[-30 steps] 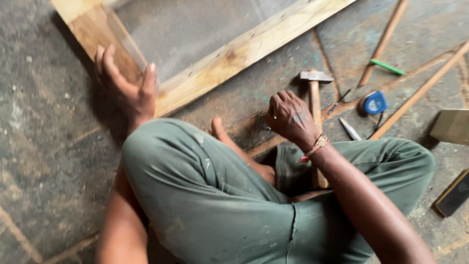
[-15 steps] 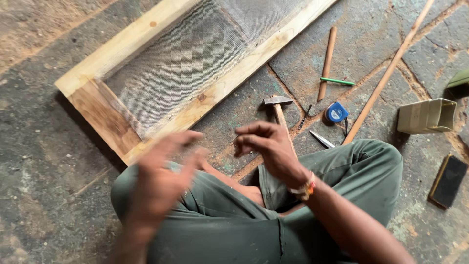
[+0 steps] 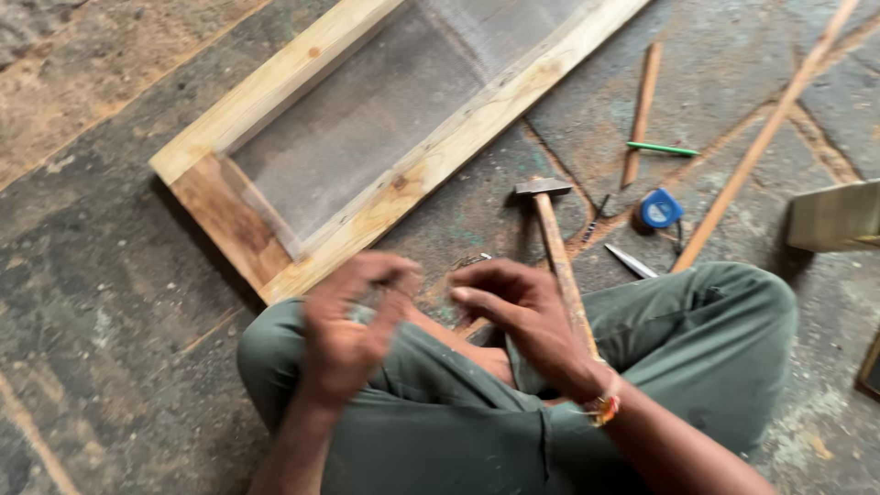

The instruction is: The person sits on the floor and uses a hammer to drive nails into a wooden frame, securing a metal mesh screen to it. The person repeatedly picks up nails and hammers them along the edges of the frame.

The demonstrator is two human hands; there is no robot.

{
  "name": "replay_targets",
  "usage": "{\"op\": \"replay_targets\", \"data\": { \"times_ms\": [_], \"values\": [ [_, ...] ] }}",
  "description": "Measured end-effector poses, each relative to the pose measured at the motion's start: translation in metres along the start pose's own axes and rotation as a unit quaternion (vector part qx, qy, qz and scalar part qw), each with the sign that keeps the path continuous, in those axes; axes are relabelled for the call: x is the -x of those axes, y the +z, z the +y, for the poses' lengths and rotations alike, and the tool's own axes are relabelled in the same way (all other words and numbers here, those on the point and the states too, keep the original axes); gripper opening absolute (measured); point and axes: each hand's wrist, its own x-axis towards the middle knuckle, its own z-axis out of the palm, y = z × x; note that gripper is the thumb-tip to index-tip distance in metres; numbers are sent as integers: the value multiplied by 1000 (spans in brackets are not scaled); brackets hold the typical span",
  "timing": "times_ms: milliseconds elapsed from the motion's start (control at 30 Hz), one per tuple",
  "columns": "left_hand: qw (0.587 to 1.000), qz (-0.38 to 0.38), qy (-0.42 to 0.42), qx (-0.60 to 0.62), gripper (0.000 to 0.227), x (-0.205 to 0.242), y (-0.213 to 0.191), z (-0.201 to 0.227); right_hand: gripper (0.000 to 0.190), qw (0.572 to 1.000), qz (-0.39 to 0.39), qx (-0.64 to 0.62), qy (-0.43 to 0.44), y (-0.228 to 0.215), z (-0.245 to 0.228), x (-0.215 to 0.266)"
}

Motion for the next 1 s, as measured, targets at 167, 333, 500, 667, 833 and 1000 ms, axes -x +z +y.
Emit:
{"op": "replay_targets", "data": {
  "times_ms": [167, 333, 500, 667, 833, 1000],
  "values": [
    [965, 188, -3, -184, 9, -10, -88, -49, 43, 789, 134, 553, -231, -66, 18, -10],
    [970, 130, 55, -199, 10, -26, -109, -150, 73, 768, 168, 610, -97, -103, 51, -13],
    [956, 96, 82, -265, 9, -24, -98, -206, 82, 776, 160, 611, 3, -108, 67, -16],
    [951, 75, 84, -288, 8, -13, -105, -209, 81, 763, 154, 628, 16, -103, 67, -18],
    [945, 58, 90, -310, 7, -16, -101, -204, 83, 763, 155, 628, 4, -101, 68, -17],
    [922, 34, 111, -370, 8, -17, -102, -213, 83, 769, 163, 618, 28, -100, 69, -17]
  ]
}}
